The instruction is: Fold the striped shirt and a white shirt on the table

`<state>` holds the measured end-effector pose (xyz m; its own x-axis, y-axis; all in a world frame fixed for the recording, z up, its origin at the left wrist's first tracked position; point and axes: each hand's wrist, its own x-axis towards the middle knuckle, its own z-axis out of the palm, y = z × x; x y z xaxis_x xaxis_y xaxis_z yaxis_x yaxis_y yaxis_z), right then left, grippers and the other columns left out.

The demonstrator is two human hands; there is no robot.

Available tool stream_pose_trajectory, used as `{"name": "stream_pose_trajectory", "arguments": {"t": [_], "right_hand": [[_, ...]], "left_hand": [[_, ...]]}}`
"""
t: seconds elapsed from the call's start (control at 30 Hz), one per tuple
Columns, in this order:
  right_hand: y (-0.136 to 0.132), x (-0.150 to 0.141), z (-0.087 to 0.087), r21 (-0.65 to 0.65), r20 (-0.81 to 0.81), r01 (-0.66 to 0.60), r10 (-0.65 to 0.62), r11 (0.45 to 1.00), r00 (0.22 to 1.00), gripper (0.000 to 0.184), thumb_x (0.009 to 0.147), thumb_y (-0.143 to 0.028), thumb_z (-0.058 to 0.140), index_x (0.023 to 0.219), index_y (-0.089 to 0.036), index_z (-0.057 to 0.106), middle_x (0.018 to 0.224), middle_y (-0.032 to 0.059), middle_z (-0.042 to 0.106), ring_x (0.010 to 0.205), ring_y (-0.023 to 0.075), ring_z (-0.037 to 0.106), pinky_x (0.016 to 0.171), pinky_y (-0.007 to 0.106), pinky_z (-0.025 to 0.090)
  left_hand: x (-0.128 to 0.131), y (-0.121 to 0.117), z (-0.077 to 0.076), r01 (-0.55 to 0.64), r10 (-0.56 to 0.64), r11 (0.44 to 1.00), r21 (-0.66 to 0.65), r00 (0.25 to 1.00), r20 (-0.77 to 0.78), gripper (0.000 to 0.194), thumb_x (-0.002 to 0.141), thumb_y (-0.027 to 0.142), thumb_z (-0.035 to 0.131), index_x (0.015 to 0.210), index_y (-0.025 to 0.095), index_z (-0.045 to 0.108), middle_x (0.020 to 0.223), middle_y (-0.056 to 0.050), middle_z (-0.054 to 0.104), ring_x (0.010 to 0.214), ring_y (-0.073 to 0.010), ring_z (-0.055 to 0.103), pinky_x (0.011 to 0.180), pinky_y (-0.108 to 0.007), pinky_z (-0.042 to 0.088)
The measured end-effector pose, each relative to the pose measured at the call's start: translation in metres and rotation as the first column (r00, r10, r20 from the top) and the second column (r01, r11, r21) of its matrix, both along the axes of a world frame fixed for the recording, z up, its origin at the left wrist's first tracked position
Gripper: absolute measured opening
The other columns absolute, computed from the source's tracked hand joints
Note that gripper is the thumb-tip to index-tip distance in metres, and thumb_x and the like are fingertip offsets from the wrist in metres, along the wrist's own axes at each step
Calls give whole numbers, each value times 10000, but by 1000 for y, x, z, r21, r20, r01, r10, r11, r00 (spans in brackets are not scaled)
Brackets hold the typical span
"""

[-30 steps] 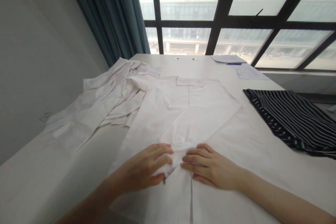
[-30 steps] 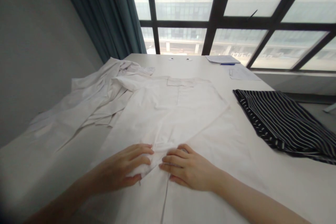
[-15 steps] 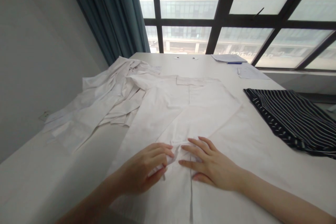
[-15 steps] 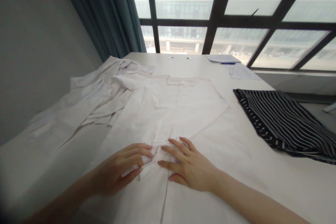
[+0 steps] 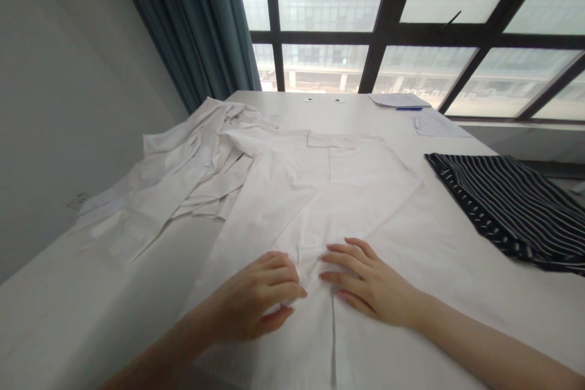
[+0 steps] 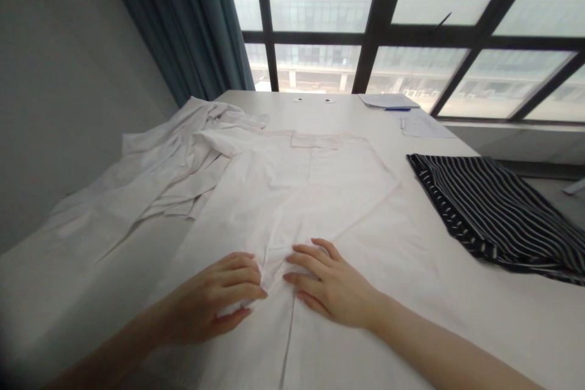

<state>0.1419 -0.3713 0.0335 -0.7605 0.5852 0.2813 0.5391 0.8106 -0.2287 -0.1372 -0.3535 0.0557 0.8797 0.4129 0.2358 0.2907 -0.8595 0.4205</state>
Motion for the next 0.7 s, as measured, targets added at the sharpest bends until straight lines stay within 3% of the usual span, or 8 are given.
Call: {"name": "stream_pose_trajectory", "arguments": {"t": [0.2,0.5,0.7], "right_hand": [[7,1,-4,-29,-112,43,-46,999,993,264,988,-190,425,1193,-183,592,1162,101,669,1162,184,563,1035,436,395],[9,3,-5,-47,-109,-17,12,999,994,254,990,-211,461,1196,-197,610,1136,83,662,1140,170,552,995,393,404],[8,3,-4,-12,-80,-57,56,998,995,259,990,-236,465,1204,-201,607,1163,90,655,1158,168,546,1011,389,395]], "left_hand": [[2,-1,2,28,-29,999,17,998,58,260,872,29,477,991,189,644,833,-30,666,889,-158,573,1020,-360,415],[3,-3,0,13,-14,1000,18,1000,27,80,901,164,584,954,191,637,838,-24,659,888,-165,577,1029,-375,402],[3,-5,-7,-56,54,997,48,997,50,283,874,47,496,1085,200,605,888,-34,659,897,-168,580,991,-379,442]]}}
